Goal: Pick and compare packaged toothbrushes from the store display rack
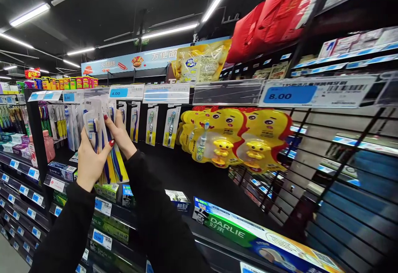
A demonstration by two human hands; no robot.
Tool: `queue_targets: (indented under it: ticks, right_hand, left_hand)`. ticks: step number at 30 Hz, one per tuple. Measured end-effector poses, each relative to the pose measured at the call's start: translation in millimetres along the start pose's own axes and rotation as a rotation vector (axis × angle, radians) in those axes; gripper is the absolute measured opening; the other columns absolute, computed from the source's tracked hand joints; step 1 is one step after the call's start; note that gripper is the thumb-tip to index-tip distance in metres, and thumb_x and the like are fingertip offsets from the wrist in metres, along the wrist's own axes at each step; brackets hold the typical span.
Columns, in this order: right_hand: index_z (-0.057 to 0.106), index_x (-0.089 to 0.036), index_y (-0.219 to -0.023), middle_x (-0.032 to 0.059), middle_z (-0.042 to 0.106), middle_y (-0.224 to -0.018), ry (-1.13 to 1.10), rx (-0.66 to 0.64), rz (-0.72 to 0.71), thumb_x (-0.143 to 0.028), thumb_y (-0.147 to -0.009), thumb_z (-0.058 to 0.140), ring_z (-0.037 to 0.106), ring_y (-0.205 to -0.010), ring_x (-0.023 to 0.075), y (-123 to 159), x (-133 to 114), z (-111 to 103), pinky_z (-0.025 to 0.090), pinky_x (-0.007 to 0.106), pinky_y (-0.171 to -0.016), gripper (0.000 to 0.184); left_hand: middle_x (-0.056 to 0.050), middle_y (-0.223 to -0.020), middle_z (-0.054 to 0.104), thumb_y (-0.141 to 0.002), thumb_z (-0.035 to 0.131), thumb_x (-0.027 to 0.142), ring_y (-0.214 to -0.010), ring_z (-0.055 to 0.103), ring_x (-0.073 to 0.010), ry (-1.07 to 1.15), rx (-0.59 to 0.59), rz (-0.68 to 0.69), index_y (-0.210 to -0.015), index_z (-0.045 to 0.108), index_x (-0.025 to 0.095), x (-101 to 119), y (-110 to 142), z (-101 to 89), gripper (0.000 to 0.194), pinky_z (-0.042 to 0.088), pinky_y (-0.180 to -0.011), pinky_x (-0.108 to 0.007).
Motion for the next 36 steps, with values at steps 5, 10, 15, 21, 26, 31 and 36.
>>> queue_targets:
  ticks: [5, 10, 15, 21, 26, 31, 36]
  right_hand:
    - [0.043, -0.022, -0.122, 0.0049, 0.054, -0.123, -0.166, -0.047, -0.031, -0.057, -0.076, 0.055, 0.051, -0.116, 0.0187, 0, -4, 6, 0.037, 0.031, -0.103, 0.059]
    - [0.048, -0.023, -0.117, 0.0035, 0.055, -0.122, -0.221, -0.055, -0.060, -0.060, -0.078, 0.049, 0.051, -0.115, 0.0176, 1, -7, 6, 0.039, 0.030, -0.102, 0.053]
    - [0.045, -0.024, -0.122, 0.0035, 0.052, -0.126, -0.011, -0.013, -0.024, -0.058, -0.079, 0.050, 0.043, -0.124, 0.0188, -3, -5, -2, 0.029, 0.033, -0.108, 0.055]
    - [0.050, -0.025, -0.120, 0.0030, 0.053, -0.126, 0.061, -0.035, -0.019, -0.064, -0.081, 0.041, 0.044, -0.123, 0.0212, -15, 1, -15, 0.029, 0.036, -0.106, 0.056]
    - [0.053, -0.021, -0.112, 0.0047, 0.061, -0.113, 0.139, -0.025, -0.042, -0.058, -0.082, 0.043, 0.053, -0.109, 0.0229, -20, 4, -17, 0.035, 0.038, -0.100, 0.048]
    - [0.050, -0.025, -0.113, 0.0047, 0.061, -0.110, 0.268, 0.010, -0.005, -0.042, -0.087, 0.043, 0.055, -0.106, 0.0239, -8, -14, -12, 0.039, 0.039, -0.095, 0.032]
    - [0.048, -0.028, -0.115, 0.0061, 0.063, -0.106, 0.427, 0.020, 0.077, -0.036, -0.087, 0.043, 0.057, -0.102, 0.0303, -4, -20, -11, 0.039, 0.046, -0.091, 0.030]
  left_hand:
    - [-0.017, -0.127, 0.053, -0.070, 0.066, 0.037, -0.114, 0.052, -0.0286, -0.045, 0.015, -0.011, -0.134, 0.033, 0.013, 5, 4, -0.1, 0.076, 0.043, -0.094, -0.040]
    - [-0.019, -0.138, 0.041, -0.069, 0.067, 0.037, -0.128, 0.038, -0.0285, -0.013, 0.062, 0.042, -0.135, 0.031, 0.012, 6, 9, 5.2, 0.079, 0.031, -0.105, -0.041]
    - [-0.016, -0.123, 0.054, -0.071, 0.067, 0.039, -0.114, 0.052, -0.0267, 0.282, 0.063, -0.016, -0.123, 0.044, 0.013, -15, 9, 17.3, 0.063, 0.039, -0.099, -0.040]
    - [-0.014, -0.123, 0.054, -0.072, 0.066, 0.038, -0.117, 0.050, -0.0258, 0.376, 0.063, -0.010, -0.123, 0.043, 0.016, -9, 14, 29.3, 0.060, 0.038, -0.100, -0.038]
    - [-0.016, -0.118, 0.056, -0.069, 0.068, 0.040, -0.115, 0.051, -0.0295, 0.294, 0.096, -0.070, -0.120, 0.046, 0.013, -10, 19, 29.0, 0.062, 0.036, -0.100, -0.043]
    - [-0.012, -0.115, 0.058, -0.069, 0.068, 0.039, -0.107, 0.056, -0.0249, 0.592, 0.053, -0.184, -0.121, 0.046, 0.016, -31, 21, 37.5, 0.061, 0.042, -0.096, -0.038]
    - [-0.007, -0.102, 0.064, -0.065, 0.071, 0.034, -0.098, 0.060, -0.0227, 0.844, 0.000, -0.253, -0.115, 0.054, 0.016, -45, 23, 50.5, 0.055, 0.044, -0.092, -0.035]
Point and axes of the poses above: each hand's wrist, its own y-axis away from the middle knuckle, its own z-axis out of the palm, x = y × z, the point moved 9 cm from there along -y, towards the middle knuckle
